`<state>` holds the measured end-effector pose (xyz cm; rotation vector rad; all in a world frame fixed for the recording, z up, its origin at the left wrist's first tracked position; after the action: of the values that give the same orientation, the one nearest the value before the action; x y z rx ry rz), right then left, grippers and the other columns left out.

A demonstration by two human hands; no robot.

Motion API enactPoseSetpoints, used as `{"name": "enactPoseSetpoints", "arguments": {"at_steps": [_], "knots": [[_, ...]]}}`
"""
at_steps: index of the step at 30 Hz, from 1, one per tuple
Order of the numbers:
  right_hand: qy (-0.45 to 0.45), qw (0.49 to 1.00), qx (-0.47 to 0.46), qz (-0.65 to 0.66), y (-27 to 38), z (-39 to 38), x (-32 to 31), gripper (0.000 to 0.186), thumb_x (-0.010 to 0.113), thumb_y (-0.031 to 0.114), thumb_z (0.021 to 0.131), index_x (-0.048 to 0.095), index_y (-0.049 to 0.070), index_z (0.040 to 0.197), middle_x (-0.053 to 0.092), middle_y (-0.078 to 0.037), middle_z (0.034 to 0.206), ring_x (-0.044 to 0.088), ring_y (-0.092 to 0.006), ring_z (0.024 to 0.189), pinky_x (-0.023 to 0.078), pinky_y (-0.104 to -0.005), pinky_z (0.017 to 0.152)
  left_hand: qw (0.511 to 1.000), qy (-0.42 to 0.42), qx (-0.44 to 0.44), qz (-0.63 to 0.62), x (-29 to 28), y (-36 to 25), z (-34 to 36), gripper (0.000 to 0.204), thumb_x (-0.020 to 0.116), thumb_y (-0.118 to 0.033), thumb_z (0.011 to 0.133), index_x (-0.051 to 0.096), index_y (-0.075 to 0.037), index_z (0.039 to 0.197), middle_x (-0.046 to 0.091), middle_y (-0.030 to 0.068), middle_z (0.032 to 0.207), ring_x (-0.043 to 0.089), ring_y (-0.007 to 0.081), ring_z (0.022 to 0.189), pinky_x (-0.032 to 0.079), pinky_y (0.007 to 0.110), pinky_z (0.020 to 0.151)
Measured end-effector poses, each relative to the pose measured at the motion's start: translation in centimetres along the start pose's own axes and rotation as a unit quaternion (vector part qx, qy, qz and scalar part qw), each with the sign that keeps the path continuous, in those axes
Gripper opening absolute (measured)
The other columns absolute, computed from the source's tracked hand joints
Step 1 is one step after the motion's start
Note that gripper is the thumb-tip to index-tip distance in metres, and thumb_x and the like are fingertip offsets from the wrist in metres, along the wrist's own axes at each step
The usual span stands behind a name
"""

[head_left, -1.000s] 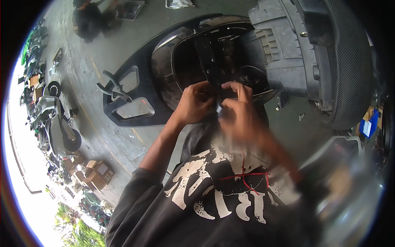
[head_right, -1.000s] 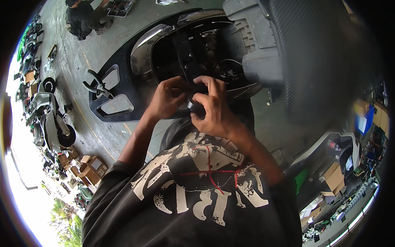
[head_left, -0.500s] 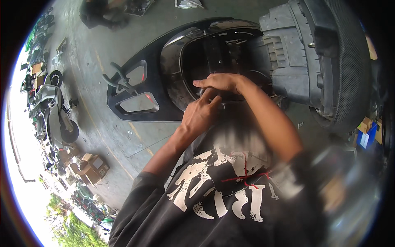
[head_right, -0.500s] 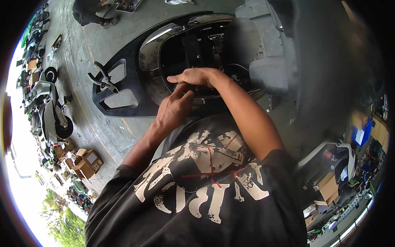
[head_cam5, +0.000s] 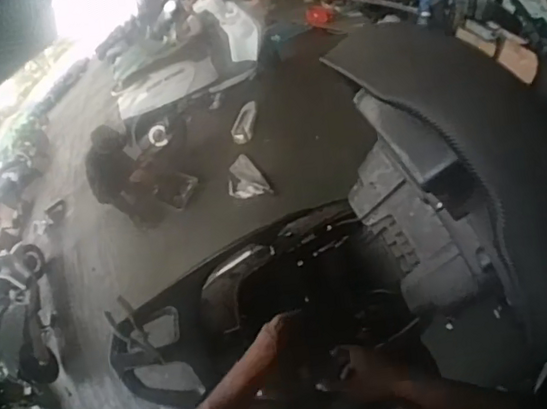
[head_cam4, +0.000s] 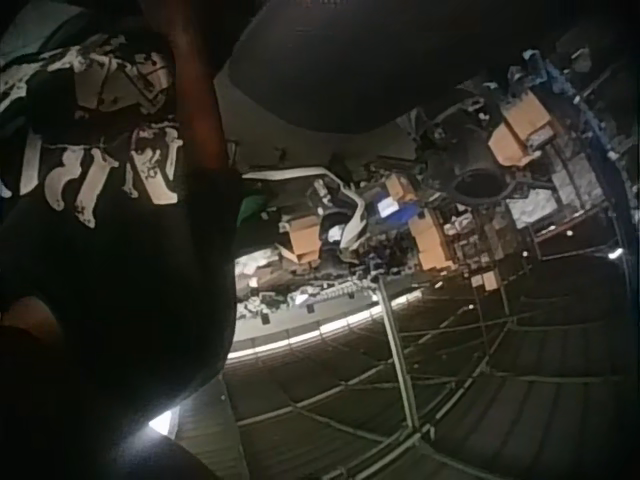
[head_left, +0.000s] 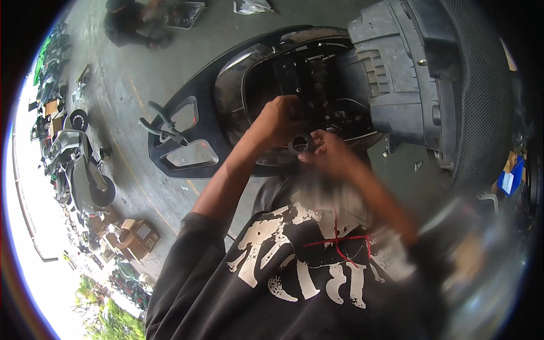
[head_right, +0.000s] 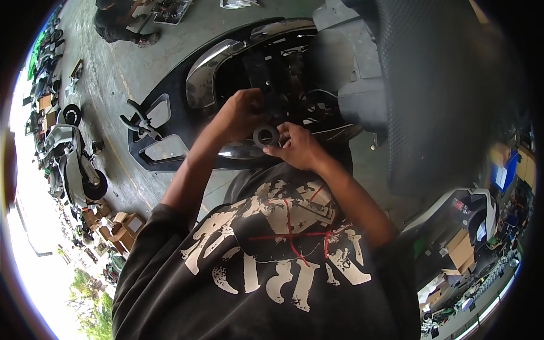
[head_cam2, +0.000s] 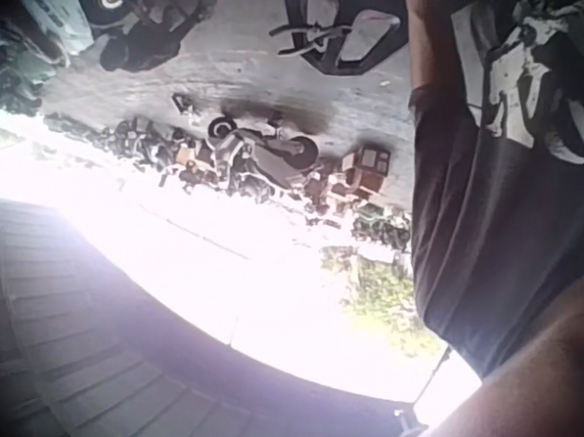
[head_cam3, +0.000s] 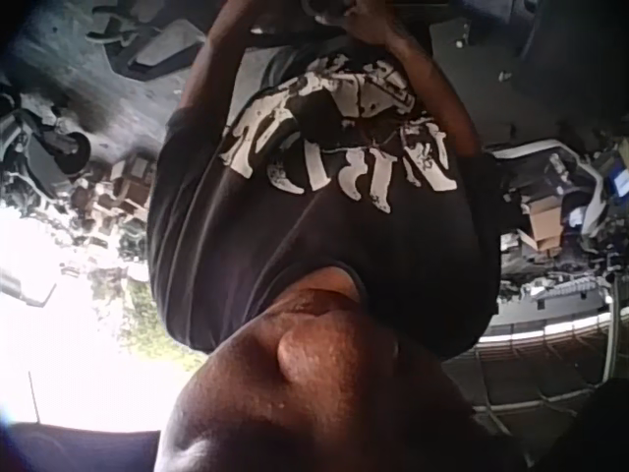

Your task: The person works on the internal wiring and components of a scooter, using their hands to pull and organize wires near the battery compartment, and then handles a small connector component while the seat is raised.

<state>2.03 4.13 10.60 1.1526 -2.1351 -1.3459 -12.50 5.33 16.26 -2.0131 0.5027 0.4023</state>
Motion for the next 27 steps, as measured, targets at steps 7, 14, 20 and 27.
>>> {"name": "enactPoseSetpoints", "arguments": {"at_steps": [7,14,20,27], "knots": [[-0.168,0.965,-0.145,-0.14,6.4,-2.5,-1.4,0.025,0.072,0.016,0.067,0.06,-0.002,0.081,0.057,-0.014,0.091,0.055,-0.0256,0.083,0.047,-0.0347,0.077,0.988,0.007,-0.027,-0.153,0.5,1.6,-0.3,0.017,0.066,-0.007,0.073,0.06,0.003,0.085,0.065,0.0094,0.076,0.063,0.0133,0.072,0.051,0.031,0.065],[0.003,0.938,-0.276,-0.207,12.1,-0.6,-2.9,0.023,0.067,0.019,0.068,0.064,-0.002,0.077,0.053,-0.016,0.111,0.046,-0.0272,0.107,0.039,-0.0363,0.092,0.99,-0.05,0.038,-0.128,1.1,0.2,-4.8,0.018,0.065,-0.008,0.074,0.055,0.003,0.084,0.059,0.0145,0.07,0.054,0.0143,0.063,0.047,0.032,0.061],[0.24,0.918,0.057,0.31,6.2,6.8,1.1,0.027,0.062,0.024,0.078,0.068,-0.001,0.088,0.063,-0.008,0.095,0.054,-0.016,0.101,0.039,-0.0308,0.089,0.975,-0.208,0.008,-0.083,1.4,1.8,-6.9,0.016,0.067,-0.007,0.074,0.056,-0.001,0.084,0.059,0.0166,0.075,0.061,0.027,0.066,0.049,0.036,0.063],[0.315,0.901,0.193,0.228,2.3,8.4,7.1,0.012,0.066,0.02,0.079,0.066,0.007,0.079,0.06,0.0,0.077,0.051,-0.0106,0.069,0.042,-0.0264,0.068,0.97,-0.138,0.106,0.168,3.5,0.9,-8.1,0.019,0.062,-0.009,0.078,0.056,-0.01,0.096,0.056,0.013,0.094,0.063,0.0334,0.082,0.052,0.043,0.062]]}}
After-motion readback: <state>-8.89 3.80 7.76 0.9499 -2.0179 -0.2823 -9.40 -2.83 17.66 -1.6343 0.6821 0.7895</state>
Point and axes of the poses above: each hand's wrist, its own z-axis towards the middle knuckle, its own x-axis out of the palm, y = z × x, the point moved 8 cm from there along z, towards the middle knuckle
